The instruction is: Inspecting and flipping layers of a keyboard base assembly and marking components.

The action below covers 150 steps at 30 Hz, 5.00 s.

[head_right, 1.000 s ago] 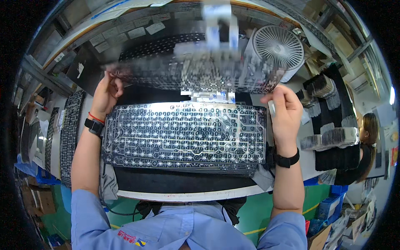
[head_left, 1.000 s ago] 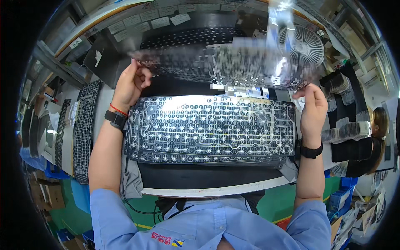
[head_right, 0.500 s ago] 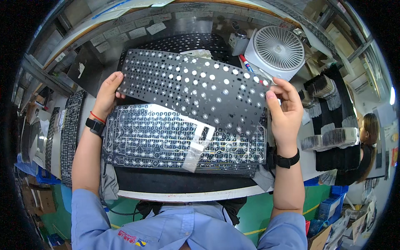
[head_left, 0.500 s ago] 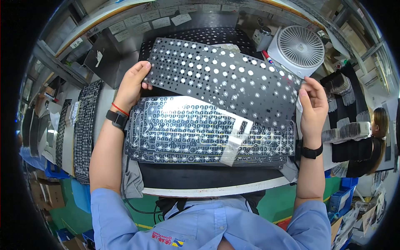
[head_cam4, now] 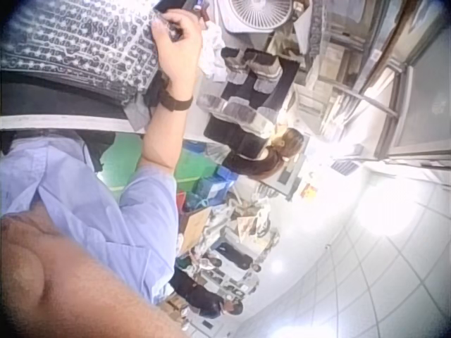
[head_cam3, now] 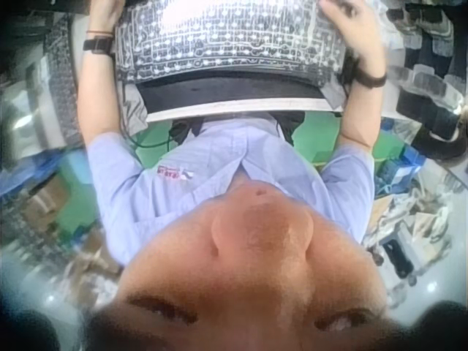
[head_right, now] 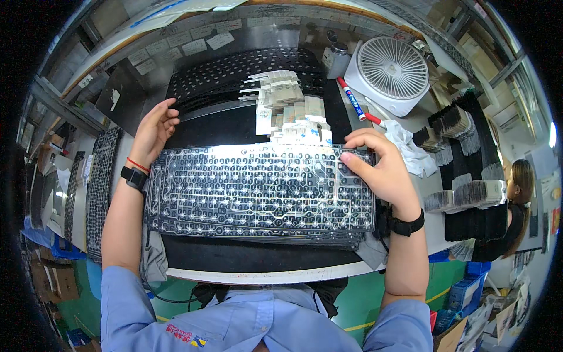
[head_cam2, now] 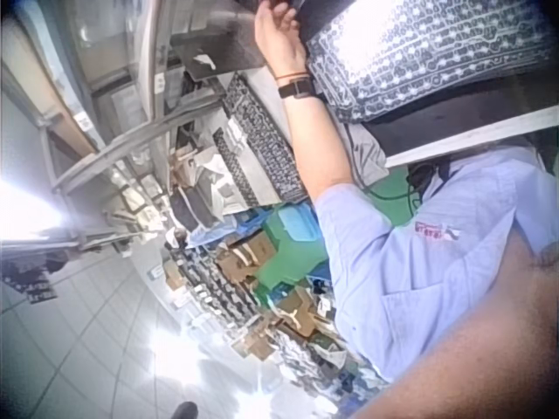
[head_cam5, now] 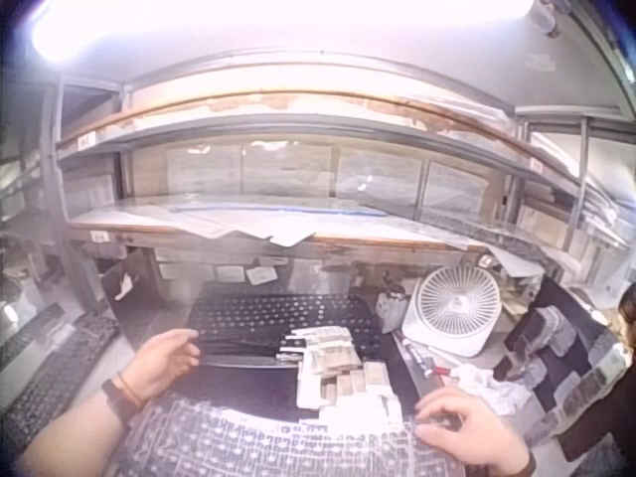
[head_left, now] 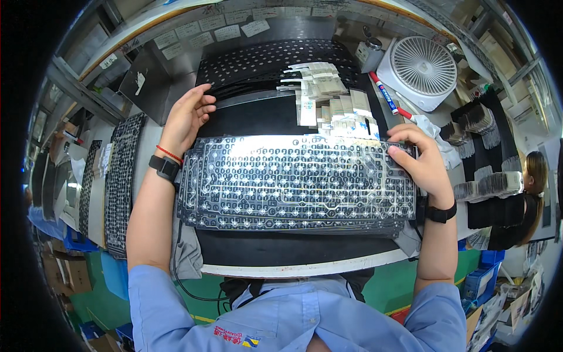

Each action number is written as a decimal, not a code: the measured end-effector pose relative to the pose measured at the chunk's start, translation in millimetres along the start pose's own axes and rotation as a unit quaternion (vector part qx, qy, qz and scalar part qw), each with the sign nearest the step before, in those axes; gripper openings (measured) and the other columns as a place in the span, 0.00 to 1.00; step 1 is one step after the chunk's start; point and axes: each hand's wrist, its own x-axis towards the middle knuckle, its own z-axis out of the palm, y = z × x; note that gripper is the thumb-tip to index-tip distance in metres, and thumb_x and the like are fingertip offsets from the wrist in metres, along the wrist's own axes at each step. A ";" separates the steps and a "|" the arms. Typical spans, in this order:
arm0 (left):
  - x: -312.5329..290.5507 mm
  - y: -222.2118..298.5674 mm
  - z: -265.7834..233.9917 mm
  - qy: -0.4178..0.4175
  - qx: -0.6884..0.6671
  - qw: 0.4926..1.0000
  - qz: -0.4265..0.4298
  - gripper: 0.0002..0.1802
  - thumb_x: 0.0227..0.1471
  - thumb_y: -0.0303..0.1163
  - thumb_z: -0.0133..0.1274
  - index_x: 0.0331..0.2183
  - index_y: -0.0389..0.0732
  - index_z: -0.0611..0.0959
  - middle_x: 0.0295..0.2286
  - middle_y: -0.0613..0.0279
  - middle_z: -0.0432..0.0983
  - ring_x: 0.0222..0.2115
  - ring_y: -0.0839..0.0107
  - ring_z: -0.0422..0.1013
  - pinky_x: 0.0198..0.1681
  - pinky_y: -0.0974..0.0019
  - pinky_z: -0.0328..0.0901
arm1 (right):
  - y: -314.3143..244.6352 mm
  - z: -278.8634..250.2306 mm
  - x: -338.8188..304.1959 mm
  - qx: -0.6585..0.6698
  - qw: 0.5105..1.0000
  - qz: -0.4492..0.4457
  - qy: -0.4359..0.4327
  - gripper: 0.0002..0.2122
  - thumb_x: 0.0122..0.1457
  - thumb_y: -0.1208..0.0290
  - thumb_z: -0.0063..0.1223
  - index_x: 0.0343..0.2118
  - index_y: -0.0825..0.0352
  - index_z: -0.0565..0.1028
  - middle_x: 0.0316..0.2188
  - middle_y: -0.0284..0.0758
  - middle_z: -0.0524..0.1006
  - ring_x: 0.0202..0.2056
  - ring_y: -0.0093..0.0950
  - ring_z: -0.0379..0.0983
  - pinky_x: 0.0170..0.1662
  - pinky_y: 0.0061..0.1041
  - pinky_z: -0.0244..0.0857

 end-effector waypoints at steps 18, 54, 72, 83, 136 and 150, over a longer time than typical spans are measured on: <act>-9.0 2.2 12.3 -0.141 0.088 0.986 0.022 0.08 0.58 0.30 0.50 0.38 0.38 0.79 0.30 0.71 0.77 0.29 0.86 0.70 0.34 0.81 0.65 | -5.8 9.0 5.7 0.296 0.921 0.097 0.234 0.13 0.62 0.73 0.48 0.48 0.74 0.68 0.35 0.32 0.77 0.33 0.14 0.70 0.39 0.15 0.63; 1.6 -0.8 3.0 0.033 0.000 0.999 0.011 0.11 0.60 0.39 0.48 0.35 0.42 0.76 0.20 0.73 0.69 0.26 0.78 0.73 0.27 0.79 0.61 | -2.5 2.7 -0.3 0.178 0.963 0.005 0.203 0.14 0.57 0.73 0.54 0.46 0.71 0.72 0.39 0.34 0.75 0.41 0.19 0.68 0.46 0.19 0.59; -18.7 19.1 22.0 -0.192 0.046 0.978 -0.070 0.17 0.61 0.39 0.45 0.45 0.38 0.76 0.35 0.67 0.77 0.33 0.81 0.73 0.38 0.76 0.68 | 3.2 3.9 -1.3 0.172 0.963 0.101 0.184 0.10 0.56 0.74 0.57 0.39 0.72 0.74 0.33 0.28 0.75 0.34 0.14 0.68 0.39 0.14 0.61; -4.7 0.5 9.8 -0.121 0.023 0.992 0.027 0.11 0.59 0.32 0.48 0.40 0.37 0.77 0.33 0.69 0.77 0.30 0.85 0.71 0.36 0.78 0.67 | 5.4 4.6 2.3 0.294 0.928 0.095 0.207 0.11 0.63 0.72 0.48 0.43 0.75 0.72 0.35 0.32 0.77 0.36 0.16 0.71 0.43 0.14 0.62; -4.9 3.0 7.2 -0.107 -0.035 0.992 0.063 0.08 0.60 0.30 0.45 0.37 0.38 0.77 0.33 0.68 0.76 0.32 0.83 0.71 0.39 0.77 0.66 | 6.7 1.4 -8.9 0.206 0.956 -0.020 0.208 0.10 0.60 0.74 0.52 0.22 0.69 0.69 0.21 0.23 0.67 0.25 0.12 0.57 0.30 0.15 0.51; -8.1 4.4 17.7 -0.106 0.069 0.992 0.024 0.11 0.60 0.34 0.48 0.39 0.36 0.77 0.33 0.68 0.77 0.33 0.84 0.71 0.39 0.78 0.65 | -15.1 -0.3 -0.7 -0.107 0.956 -0.115 0.249 0.17 0.51 0.61 0.59 0.41 0.66 0.76 0.46 0.36 0.67 0.46 0.28 0.61 0.50 0.26 0.54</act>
